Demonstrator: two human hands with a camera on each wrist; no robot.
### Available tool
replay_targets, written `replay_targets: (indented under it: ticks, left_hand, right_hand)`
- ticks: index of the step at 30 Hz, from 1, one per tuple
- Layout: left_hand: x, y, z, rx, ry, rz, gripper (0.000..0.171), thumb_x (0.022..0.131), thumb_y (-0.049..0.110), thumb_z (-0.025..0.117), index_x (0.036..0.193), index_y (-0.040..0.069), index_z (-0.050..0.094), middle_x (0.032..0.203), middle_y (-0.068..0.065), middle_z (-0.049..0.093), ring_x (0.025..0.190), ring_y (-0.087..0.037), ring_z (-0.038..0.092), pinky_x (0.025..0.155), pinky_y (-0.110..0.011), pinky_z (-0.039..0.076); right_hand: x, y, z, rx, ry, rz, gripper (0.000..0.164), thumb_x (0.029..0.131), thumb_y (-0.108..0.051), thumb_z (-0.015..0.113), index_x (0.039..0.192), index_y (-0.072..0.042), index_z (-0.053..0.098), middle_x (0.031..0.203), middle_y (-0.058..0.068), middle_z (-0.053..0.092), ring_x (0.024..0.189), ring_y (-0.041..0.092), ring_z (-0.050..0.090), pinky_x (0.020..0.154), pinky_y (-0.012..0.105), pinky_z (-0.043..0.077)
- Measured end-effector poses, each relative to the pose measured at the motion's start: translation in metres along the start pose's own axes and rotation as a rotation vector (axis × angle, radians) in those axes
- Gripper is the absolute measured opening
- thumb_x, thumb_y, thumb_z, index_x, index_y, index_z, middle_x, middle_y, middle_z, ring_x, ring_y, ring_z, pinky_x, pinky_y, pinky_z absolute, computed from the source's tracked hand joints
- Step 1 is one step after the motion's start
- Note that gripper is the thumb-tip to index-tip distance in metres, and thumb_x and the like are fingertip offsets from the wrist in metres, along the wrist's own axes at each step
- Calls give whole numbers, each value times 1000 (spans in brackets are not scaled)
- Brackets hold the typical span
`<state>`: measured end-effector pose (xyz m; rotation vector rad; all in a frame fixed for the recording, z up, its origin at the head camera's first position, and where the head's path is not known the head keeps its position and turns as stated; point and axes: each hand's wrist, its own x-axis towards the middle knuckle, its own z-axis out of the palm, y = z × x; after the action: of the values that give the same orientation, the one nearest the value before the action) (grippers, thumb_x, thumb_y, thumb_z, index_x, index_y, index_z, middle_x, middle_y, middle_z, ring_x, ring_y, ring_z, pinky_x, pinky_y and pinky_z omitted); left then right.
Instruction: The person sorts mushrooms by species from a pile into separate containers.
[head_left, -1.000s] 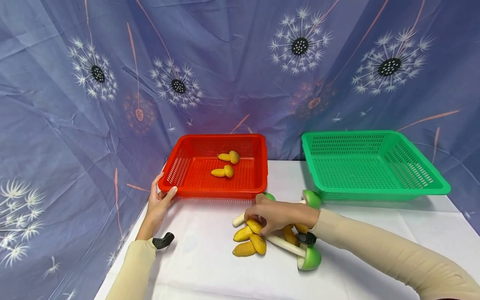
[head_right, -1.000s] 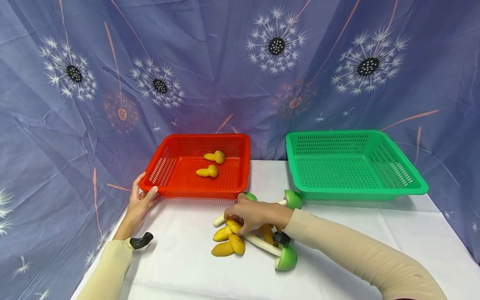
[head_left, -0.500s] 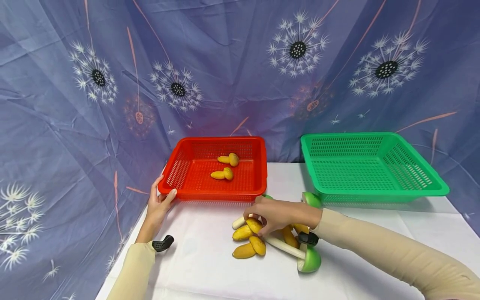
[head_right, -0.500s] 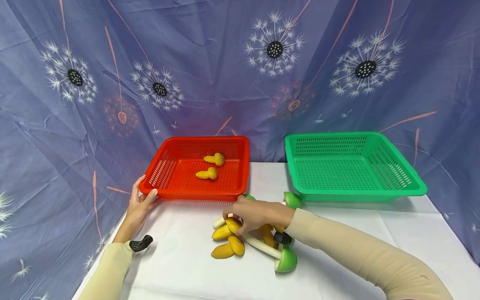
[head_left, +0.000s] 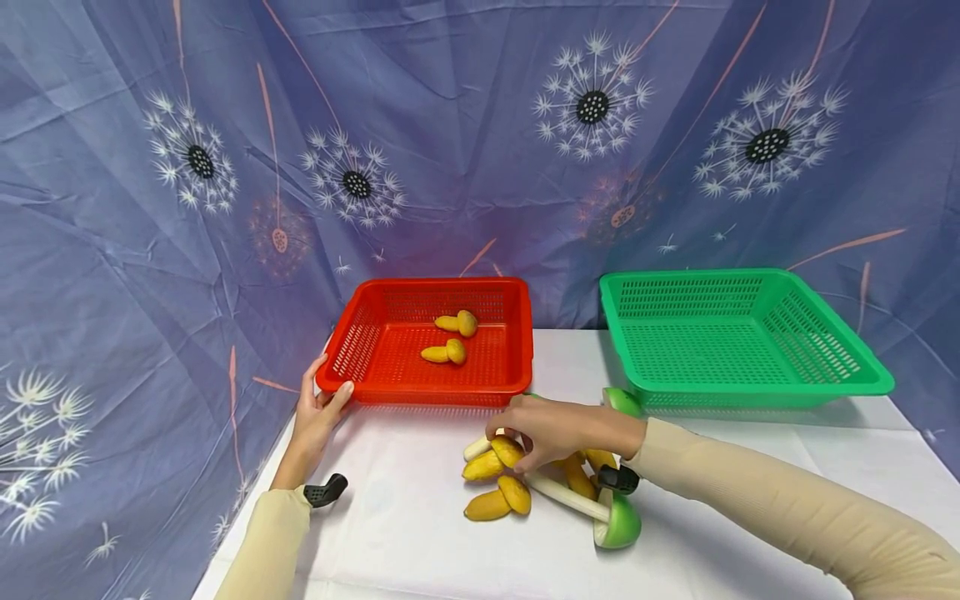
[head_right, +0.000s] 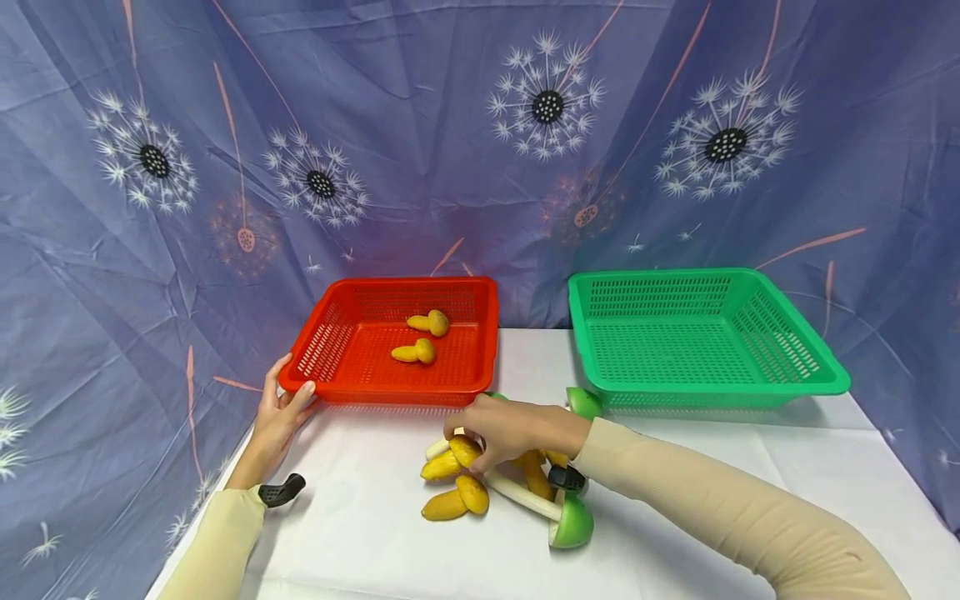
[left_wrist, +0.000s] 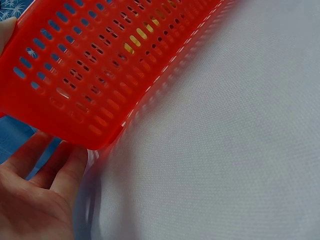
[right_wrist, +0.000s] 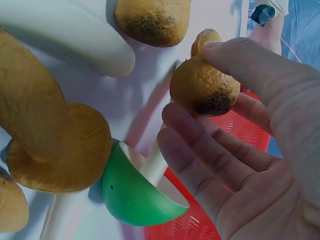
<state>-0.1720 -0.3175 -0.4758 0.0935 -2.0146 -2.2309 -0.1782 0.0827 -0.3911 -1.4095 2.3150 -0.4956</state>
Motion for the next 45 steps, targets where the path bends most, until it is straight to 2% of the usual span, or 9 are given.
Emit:
replay_targets:
  ticks: [12,18,24,31,39,45]
  left_hand:
    - [0,1,0,27,12,-27,79,102,15,66,162,37,20,152,-14,37,123,-18,54,106,-35,49]
    - [-1,0,0,22,15,-30,78,102,15,66,162,37,20,150,-14,38,125,-21,55,106,-37,50]
    - [0,-1,1,18,18,-26,78,102,14,65,161,36,20,152,-16,38,129,-23,54,110,-41,46]
    - [0,-1,0,9,19,-20,78,102,13,66,162,35,21,152,-16,38,120,-13,58,107,-38,49]
    - [0,0,0,14,18,-24,78,101,14,67,161,34,21,154,-15,38,121,-11,57,107,-38,48]
    - [-1,0,0,27,22,-23,78,101,15,67,161,35,21,154,-14,37,119,-9,57,107,-38,49]
  right_hand:
    - [-3,-5,-21,29,-6,-2,46,86,-15,85,127,-11,65,93,-5,63,80,27,67,67,19,53]
    - [-5,-10,-37,52,-14,-7,39,87,-14,82,123,-19,66,94,-7,65,79,20,66,70,21,55]
    - [-4,-13,-59,56,-5,-36,40,86,-15,83,121,-18,65,90,-6,65,75,14,65,71,23,56]
    - [-1,-11,-84,39,46,-38,42,86,-20,83,124,-18,64,93,-7,66,77,17,65,70,29,56]
    - [5,-5,-103,47,130,-69,46,86,-23,84,126,-15,62,102,-1,66,74,9,66,70,30,57]
    - [11,2,-114,56,165,-47,47,87,-25,85,126,-16,61,104,1,66,75,12,66,70,31,57]
